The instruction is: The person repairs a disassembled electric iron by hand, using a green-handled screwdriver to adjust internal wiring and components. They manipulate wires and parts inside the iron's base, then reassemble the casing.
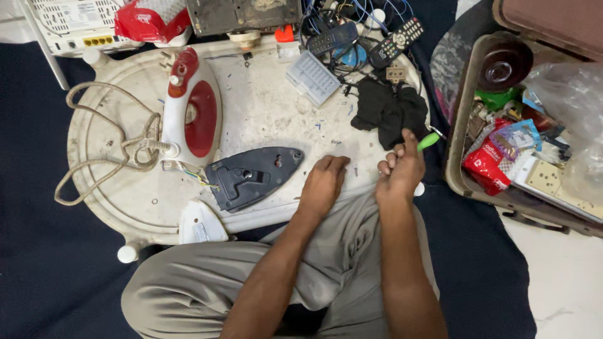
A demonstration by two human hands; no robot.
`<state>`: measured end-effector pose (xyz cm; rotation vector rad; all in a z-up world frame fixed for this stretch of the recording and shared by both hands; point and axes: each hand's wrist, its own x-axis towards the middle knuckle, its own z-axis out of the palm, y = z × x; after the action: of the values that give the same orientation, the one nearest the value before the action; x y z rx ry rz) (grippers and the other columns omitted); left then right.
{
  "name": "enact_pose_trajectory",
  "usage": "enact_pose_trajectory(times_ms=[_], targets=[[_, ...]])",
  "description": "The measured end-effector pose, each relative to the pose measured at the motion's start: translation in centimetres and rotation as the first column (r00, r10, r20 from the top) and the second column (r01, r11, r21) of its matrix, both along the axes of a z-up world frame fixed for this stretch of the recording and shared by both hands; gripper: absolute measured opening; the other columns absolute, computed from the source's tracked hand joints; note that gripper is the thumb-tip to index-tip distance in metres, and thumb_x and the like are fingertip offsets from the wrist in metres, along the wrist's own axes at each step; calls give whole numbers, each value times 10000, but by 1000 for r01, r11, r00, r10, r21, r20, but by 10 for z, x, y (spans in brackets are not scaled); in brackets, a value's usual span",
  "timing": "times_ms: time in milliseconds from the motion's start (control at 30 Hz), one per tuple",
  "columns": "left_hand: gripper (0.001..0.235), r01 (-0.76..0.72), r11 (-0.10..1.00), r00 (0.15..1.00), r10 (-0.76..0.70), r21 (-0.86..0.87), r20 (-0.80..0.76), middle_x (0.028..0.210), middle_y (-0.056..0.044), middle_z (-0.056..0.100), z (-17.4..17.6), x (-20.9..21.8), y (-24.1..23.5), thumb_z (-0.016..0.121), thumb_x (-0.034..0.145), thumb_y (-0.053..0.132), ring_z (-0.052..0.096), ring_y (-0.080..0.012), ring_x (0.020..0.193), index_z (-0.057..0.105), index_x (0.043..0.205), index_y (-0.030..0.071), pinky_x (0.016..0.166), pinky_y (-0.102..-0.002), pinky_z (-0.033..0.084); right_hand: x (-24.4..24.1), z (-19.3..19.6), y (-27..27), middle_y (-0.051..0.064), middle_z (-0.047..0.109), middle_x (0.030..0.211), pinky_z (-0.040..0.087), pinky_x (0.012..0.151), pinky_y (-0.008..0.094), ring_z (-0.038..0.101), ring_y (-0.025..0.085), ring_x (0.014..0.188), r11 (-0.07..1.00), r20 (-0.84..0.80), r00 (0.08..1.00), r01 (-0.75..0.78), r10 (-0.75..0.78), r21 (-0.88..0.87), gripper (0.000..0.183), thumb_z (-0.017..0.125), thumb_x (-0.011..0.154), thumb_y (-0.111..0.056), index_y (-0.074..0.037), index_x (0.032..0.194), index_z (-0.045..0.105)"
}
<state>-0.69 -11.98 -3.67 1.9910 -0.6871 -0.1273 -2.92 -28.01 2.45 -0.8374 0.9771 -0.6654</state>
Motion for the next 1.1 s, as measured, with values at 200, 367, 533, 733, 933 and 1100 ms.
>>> enact_pose_trajectory(times_ms=[200,367,533,733,933,1100], targets=[[268,151,985,910,-173,87,378,1122,-53,667,9,4,0,612,870,113,600,-242,1053,732,1109,104,900,-373,492,-4,-13,-9,-51,457,735,283,443,242,373,61,532,997,-35,999,-29,32,74,203,621,1014,-286,-114,1122,640],[123,183,924,830,-328,336,452,1049,-52,659,4,5,-5,623,868,151,603,-240,1066,703,951,109,913,-363,502,2,-17,0,-46,477,765,297,445,238,411,67,569,991,-106,987,-113,119,66,154,641,979,-233,-110,1070,651],[155,-12,1000,993,9,22,114,987,-135,700,18,5,5,682,897,107,659,-319,956,700,1030,30,838,-442,531,9,-18,14,-38,508,804,315,474,207,442,52,617,960,-67,958,-280,280,13,194,634,984,-213,-79,1117,681],[178,-346,934,906,310,-84,-287,955,-130,794,64,33,98,716,941,130,778,-182,810,772,1101,76,740,-295,590,18,-26,33,-25,583,843,334,502,202,445,64,624,825,-222,823,-554,523,-107,213,653,988,-219,-97,1152,711],[181,-280,958,931,288,68,-226,929,-112,781,117,30,169,730,929,146,767,-197,814,691,1066,34,725,-313,590,24,-32,72,68,750,905,540,784,332,700,185,844,303,-648,516,-856,560,-419,277,721,916,-232,-143,1178,737],[138,-346,937,938,346,44,8,954,-151,761,114,20,185,760,914,116,747,-261,798,750,1013,21,735,-352,578,30,-35,85,128,747,976,536,823,394,701,295,928,-16,-678,537,-778,503,-628,382,819,859,-265,-123,1206,743]])
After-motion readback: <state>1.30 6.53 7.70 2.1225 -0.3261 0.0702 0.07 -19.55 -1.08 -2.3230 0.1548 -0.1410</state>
